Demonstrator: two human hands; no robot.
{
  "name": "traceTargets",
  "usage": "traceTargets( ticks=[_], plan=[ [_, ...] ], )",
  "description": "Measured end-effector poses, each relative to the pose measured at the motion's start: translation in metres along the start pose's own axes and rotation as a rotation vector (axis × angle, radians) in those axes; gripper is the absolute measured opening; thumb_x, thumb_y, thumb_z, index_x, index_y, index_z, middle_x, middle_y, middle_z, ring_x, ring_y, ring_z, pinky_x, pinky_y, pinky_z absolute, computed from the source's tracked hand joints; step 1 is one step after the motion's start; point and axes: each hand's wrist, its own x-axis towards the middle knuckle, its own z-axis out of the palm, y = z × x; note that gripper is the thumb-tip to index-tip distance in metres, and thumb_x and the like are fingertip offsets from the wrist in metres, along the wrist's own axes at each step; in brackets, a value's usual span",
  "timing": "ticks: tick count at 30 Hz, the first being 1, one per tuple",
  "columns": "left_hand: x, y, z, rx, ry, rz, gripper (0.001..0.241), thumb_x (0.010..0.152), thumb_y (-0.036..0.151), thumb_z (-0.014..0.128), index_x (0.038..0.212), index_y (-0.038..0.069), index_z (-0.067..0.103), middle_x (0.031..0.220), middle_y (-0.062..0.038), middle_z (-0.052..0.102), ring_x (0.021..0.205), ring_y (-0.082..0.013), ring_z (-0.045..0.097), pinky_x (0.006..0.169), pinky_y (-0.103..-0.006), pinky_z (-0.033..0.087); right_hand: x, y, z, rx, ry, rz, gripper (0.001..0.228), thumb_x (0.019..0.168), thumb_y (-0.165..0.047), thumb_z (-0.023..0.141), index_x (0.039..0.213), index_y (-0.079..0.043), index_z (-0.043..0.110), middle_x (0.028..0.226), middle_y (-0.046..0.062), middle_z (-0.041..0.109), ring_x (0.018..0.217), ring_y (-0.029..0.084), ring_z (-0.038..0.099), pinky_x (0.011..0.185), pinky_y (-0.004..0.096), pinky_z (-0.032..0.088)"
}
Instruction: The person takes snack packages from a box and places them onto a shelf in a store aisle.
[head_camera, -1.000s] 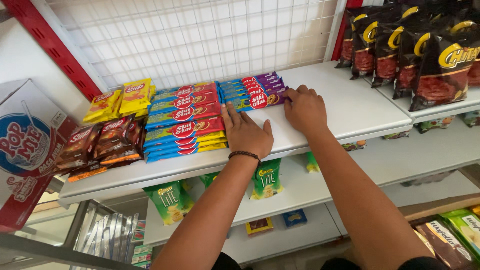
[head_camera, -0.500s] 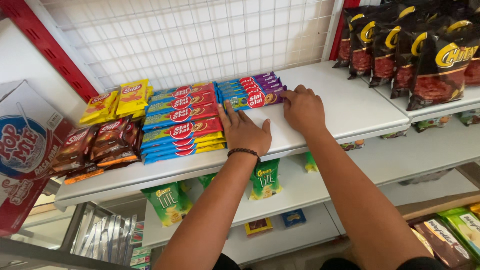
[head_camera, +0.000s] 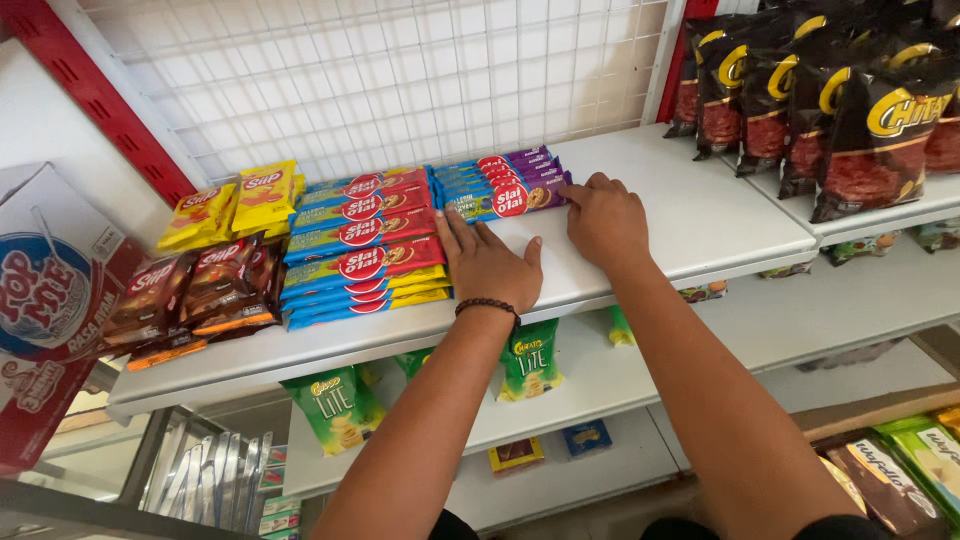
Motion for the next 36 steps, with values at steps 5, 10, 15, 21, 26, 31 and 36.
traceTargets(
  ticks=[5, 10, 15, 21, 26, 31, 36],
  plan=[
    [0.004, 0.001, 0.007, 0.005, 0.008, 0.009, 0.09, 0.1, 0.063, 0.013, 0.157, -0.006, 0.029, 0.167, -0.025, 0.025, 0.159, -0.0371, -0.009, 0.12, -0.0533, -0.03, -0.003, -0.004, -0.007, 0.009, 0.003, 0.001, 0.036, 0.098, -0.014, 0.055, 0.126, -0.022, 0.075, 0.105, 0.009, 0.07, 0.099, 0.026, 0.07, 0.086, 0.041, 0.058],
    [0.005, 0.004, 0.01, 0.005, 0.021, 0.024, 0.088, 0.1, 0.06, 0.014, 0.156, -0.007, 0.029, 0.166, -0.025, 0.027, 0.159, -0.0367, -0.009, 0.12, -0.0534, -0.032, -0.004, -0.004, -0.007, 0.019, 0.022, 0.019, 0.034, 0.097, -0.014, 0.056, 0.124, -0.022, 0.076, 0.104, 0.009, 0.071, 0.097, 0.026, 0.071, 0.083, 0.041, 0.059],
    [-0.017, 0.009, 0.014, -0.071, 0.202, 0.131, 0.07, 0.107, 0.046, 0.024, 0.153, -0.003, 0.038, 0.165, -0.026, 0.027, 0.159, -0.0387, 0.002, 0.123, -0.0581, -0.025, -0.01, -0.004, -0.017, 0.161, 0.099, 0.083, 0.03, 0.097, -0.014, 0.058, 0.121, -0.019, 0.074, 0.097, 0.007, 0.069, 0.092, 0.025, 0.07, 0.08, 0.042, 0.061],
    [-0.055, 0.018, 0.021, -0.41, 0.588, 0.492, 0.051, 0.1, 0.036, 0.054, 0.137, 0.001, 0.058, 0.149, -0.028, 0.052, 0.153, -0.0445, 0.024, 0.125, -0.062, 0.005, -0.076, 0.009, -0.046, 0.352, 0.331, -0.03, 0.022, 0.094, -0.007, 0.063, 0.11, -0.015, 0.075, 0.09, 0.01, 0.068, 0.095, 0.035, 0.068, 0.081, 0.046, 0.06],
    [-0.086, 0.056, 0.048, -0.612, 0.81, 0.771, 0.039, 0.093, 0.024, 0.067, 0.129, 0.009, 0.064, 0.143, -0.018, 0.06, 0.15, -0.0447, 0.034, 0.123, -0.0632, 0.015, -0.204, 0.056, -0.076, 0.387, 0.424, -0.057, 0.017, 0.091, -0.007, 0.066, 0.103, -0.015, 0.075, 0.084, 0.008, 0.066, 0.083, 0.034, 0.068, 0.079, 0.042, 0.058],
    [-0.143, 0.104, 0.074, -0.808, 0.563, 0.947, 0.033, 0.094, 0.022, 0.065, 0.125, 0.01, 0.067, 0.141, -0.014, 0.063, 0.15, -0.0447, 0.033, 0.123, -0.0632, 0.014, -0.361, 0.128, -0.07, 0.382, 0.399, 0.341, 0.016, 0.087, -0.011, 0.074, 0.103, -0.014, 0.078, 0.076, 0.011, 0.068, 0.077, 0.033, 0.071, 0.071, 0.038, 0.06],
    [-0.193, 0.162, 0.134, -0.856, 0.318, 1.165, 0.037, 0.089, 0.029, 0.067, 0.122, 0.014, 0.07, 0.131, -0.012, 0.068, 0.143, -0.045, 0.045, 0.12, -0.0637, 0.024, -0.485, 0.162, -0.091, 0.269, 0.249, 0.913, 0.016, 0.092, -0.023, 0.07, 0.106, -0.019, 0.077, 0.084, 0.01, 0.076, 0.077, 0.03, 0.074, 0.071, 0.042, 0.059]
  ],
)
